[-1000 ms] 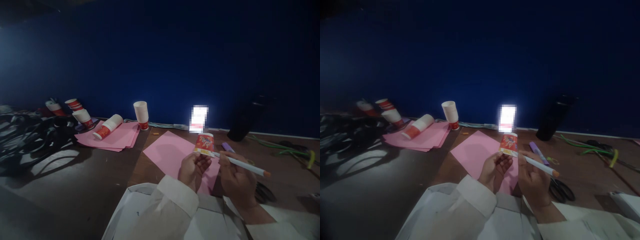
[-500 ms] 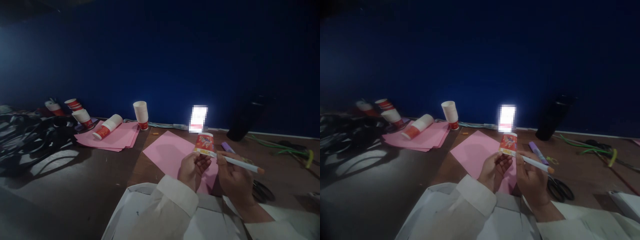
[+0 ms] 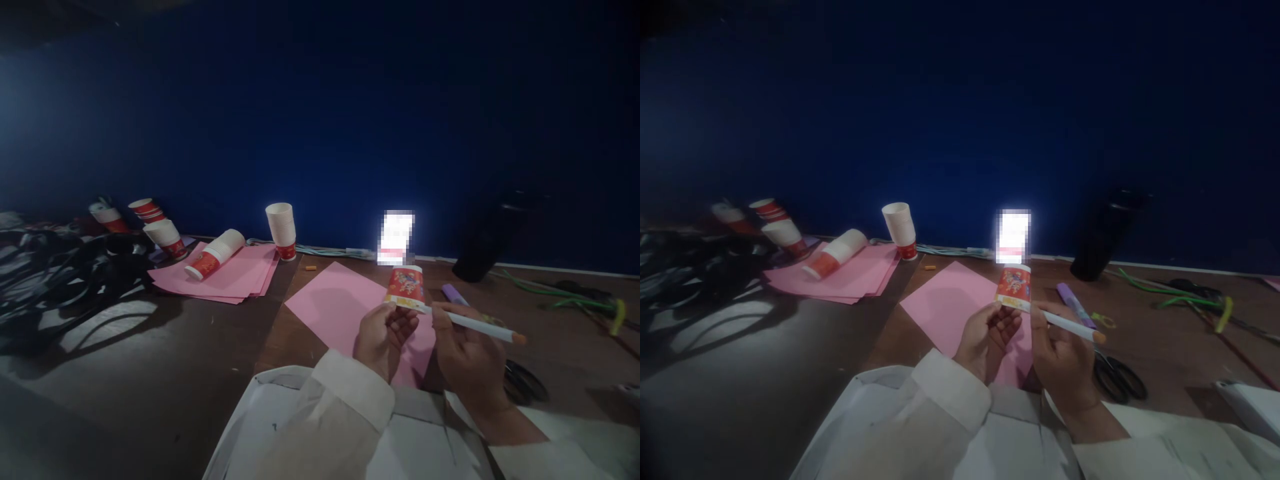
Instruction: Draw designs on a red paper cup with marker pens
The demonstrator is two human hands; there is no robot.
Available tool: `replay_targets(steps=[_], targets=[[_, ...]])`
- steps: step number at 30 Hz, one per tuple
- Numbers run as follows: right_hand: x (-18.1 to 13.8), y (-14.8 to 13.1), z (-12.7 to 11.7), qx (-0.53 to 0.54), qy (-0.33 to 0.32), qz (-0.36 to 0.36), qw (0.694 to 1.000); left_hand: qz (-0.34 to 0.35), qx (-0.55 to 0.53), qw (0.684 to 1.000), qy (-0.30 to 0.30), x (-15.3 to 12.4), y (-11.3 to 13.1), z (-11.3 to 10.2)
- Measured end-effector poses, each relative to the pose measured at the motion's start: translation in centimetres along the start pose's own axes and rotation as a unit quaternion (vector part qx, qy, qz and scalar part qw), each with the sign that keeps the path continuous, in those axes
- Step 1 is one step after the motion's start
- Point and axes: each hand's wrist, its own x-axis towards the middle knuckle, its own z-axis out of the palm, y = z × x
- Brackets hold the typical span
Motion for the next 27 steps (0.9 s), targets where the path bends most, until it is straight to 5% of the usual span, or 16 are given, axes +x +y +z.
replay_targets(steps=[27], targets=[[0.00,0.05,-0.01,0.005,0.001,0.008,1.000,-0.001,-0.009,1.000,-0.007,0.33,-0.16,-0.28]])
